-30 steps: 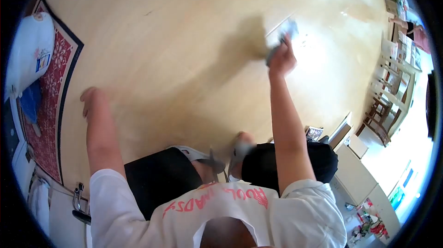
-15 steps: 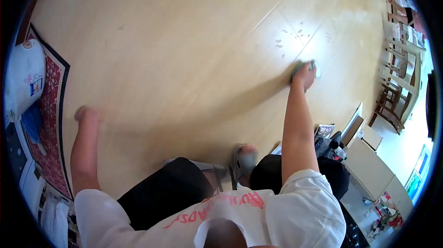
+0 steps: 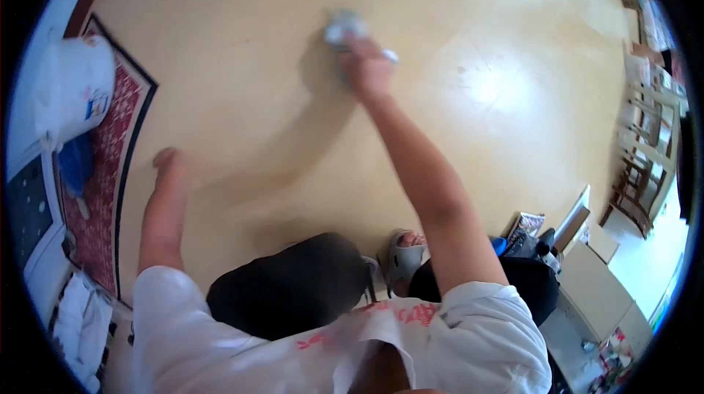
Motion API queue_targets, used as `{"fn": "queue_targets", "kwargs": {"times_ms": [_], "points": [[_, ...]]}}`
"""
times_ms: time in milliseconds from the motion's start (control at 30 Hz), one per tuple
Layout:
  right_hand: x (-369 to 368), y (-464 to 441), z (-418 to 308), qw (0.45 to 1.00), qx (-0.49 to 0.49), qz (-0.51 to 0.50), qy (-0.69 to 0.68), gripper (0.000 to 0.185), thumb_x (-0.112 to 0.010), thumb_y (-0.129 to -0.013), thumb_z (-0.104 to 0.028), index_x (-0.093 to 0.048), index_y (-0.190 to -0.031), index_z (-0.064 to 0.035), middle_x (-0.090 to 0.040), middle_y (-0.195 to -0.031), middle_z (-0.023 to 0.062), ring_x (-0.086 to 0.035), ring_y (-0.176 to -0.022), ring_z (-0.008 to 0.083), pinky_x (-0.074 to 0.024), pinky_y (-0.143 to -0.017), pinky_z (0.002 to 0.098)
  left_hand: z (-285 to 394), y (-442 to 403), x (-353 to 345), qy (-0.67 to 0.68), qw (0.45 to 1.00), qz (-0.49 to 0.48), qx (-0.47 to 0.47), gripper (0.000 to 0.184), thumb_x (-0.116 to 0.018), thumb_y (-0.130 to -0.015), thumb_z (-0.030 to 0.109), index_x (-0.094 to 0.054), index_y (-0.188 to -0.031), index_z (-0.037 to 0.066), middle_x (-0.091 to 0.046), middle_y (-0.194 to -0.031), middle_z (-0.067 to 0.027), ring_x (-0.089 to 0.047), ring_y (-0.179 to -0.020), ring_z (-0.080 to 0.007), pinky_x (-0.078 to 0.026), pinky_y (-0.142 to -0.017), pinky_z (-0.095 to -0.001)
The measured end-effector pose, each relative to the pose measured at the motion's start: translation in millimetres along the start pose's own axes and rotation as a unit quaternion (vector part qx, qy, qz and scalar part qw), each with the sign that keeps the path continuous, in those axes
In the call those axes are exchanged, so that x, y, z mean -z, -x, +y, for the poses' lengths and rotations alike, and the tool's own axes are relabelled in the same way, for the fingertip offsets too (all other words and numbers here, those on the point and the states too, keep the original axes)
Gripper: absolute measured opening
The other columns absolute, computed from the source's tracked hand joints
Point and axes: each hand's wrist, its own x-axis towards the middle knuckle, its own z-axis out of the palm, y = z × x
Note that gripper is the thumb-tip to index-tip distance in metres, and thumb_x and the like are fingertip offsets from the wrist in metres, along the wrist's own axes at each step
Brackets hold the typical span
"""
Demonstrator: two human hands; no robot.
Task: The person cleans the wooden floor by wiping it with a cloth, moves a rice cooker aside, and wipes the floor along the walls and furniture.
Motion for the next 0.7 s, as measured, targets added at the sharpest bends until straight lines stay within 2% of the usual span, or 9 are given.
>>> {"fn": "queue_targets", "kwargs": {"times_ms": [67, 100, 167, 233, 333, 433, 533, 667, 700], "points": [[39.5, 7.6, 1.2, 0.978, -0.199, 0.023, 0.054, 0.034, -0.063, -0.084, -0.022, -0.068, -0.118, -0.0226, -0.071, -0.097, 0.0086, -0.067, -0.080, 0.0264, -0.0518, -0.066, 0.0400, 5.2, -10.9, -2.0, 0.033, 0.998, 0.054, -0.002, 0.047, -0.041, -0.095, 0.029, -0.043, -0.134, 0.003, -0.047, -0.136, -0.0142, -0.048, -0.121, -0.0263, -0.040, -0.099, -0.0443], [54.2, 21.0, 21.2, 0.971, -0.206, 0.123, -0.014, 0.032, -0.059, -0.087, -0.022, -0.069, -0.117, -0.0254, -0.070, -0.085, 0.0104, -0.065, -0.069, 0.0228, -0.0492, -0.061, 0.0356, 3.9, -25.4, 5.9, -0.060, 0.995, 0.011, -0.081, 0.046, -0.041, -0.095, 0.028, -0.044, -0.133, 0.003, -0.048, -0.136, -0.0140, -0.049, -0.120, -0.0261, -0.040, -0.098, -0.0443], [92.5, 63.2, 70.3, 0.939, -0.298, 0.170, 0.013, 0.033, -0.054, -0.090, -0.018, -0.069, -0.118, -0.0128, -0.071, -0.081, 0.0114, -0.061, -0.065, 0.0178, -0.0474, -0.058, 0.0306, -14.1, -70.1, 25.7, -0.406, 0.851, -0.097, -0.318, 0.056, -0.035, -0.097, 0.031, -0.029, -0.144, 0.002, -0.035, -0.149, -0.0163, -0.038, -0.134, -0.0284, -0.030, -0.109, -0.0479], [133.4, 99.4, 79.7, 0.887, -0.390, 0.234, 0.083, 0.039, -0.048, -0.093, -0.025, -0.065, -0.123, -0.0069, -0.070, -0.102, 0.0157, -0.065, -0.087, 0.0267, -0.0500, -0.077, 0.0378, -12.5, -52.4, 25.5, -0.671, 0.586, -0.078, -0.447, 0.066, -0.032, -0.097, 0.036, -0.022, -0.150, -0.001, -0.025, -0.155, -0.0205, -0.028, -0.142, -0.0324, -0.021, -0.116, -0.0510], [131.0, 129.1, 64.5, 0.801, -0.545, 0.145, 0.200, 0.052, -0.047, -0.094, -0.039, -0.054, -0.134, -0.0072, -0.058, -0.130, 0.0187, -0.056, -0.115, 0.0368, -0.0416, -0.100, 0.0460, -0.9, 53.8, 25.3, -0.716, 0.521, -0.056, -0.461, 0.068, -0.032, -0.096, 0.038, -0.022, -0.149, -0.002, -0.024, -0.155, -0.0220, -0.026, -0.143, -0.0341, -0.019, -0.116, -0.0514], [95.0, 90.0, 29.4, 0.865, -0.447, 0.087, 0.210, 0.061, -0.054, -0.091, -0.048, -0.053, -0.134, -0.0049, -0.055, -0.134, 0.0166, -0.051, -0.122, 0.0362, -0.0397, -0.103, 0.0434, 0.2, 45.4, 30.6, -0.783, 0.408, -0.034, -0.469, 0.071, -0.031, -0.095, 0.042, -0.022, -0.149, -0.004, -0.023, -0.155, -0.0242, -0.022, -0.144, -0.0367, -0.015, -0.117, -0.0521], [29.1, 56.5, -10.5, 0.952, -0.174, 0.084, 0.236, 0.049, -0.069, -0.082, -0.029, -0.060, -0.127, -0.0100, -0.060, -0.132, 0.0105, -0.055, -0.121, 0.0338, -0.0453, -0.099, 0.0430, -2.2, 25.5, 34.3, -0.829, 0.298, 0.004, -0.474, 0.074, -0.030, -0.094, 0.045, -0.023, -0.148, -0.005, -0.022, -0.155, -0.0264, -0.018, -0.145, -0.0392, -0.012, -0.118, -0.0527], [-15.8, 24.4, -62.9, 0.995, 0.000, 0.027, 0.095, 0.041, -0.066, -0.080, -0.016, -0.065, -0.121, -0.0144, -0.063, -0.127, 0.0036, -0.058, -0.118, 0.0289, -0.0491, -0.096, 0.0379, 3.6, 92.4, 29.8, -0.850, 0.267, 0.025, -0.453, 0.076, -0.030, -0.095, 0.048, -0.022, -0.148, -0.006, -0.021, -0.154, -0.0277, -0.019, -0.145, -0.0414, -0.012, -0.118, -0.0532], [-27.7, 20.7, -55.1, 0.997, 0.008, 0.014, 0.080, 0.036, -0.064, -0.083, -0.012, -0.066, -0.119, -0.0140, -0.065, -0.125, 0.0034, -0.061, -0.114, 0.0267, -0.0511, -0.092, 0.0361, -0.2, 53.3, 36.6, -0.842, 0.219, 0.054, -0.490, 0.075, -0.031, -0.095, 0.047, -0.023, -0.148, -0.006, -0.021, -0.154, -0.0273, -0.020, -0.144, -0.0419, -0.014, -0.118, -0.0529]]}}
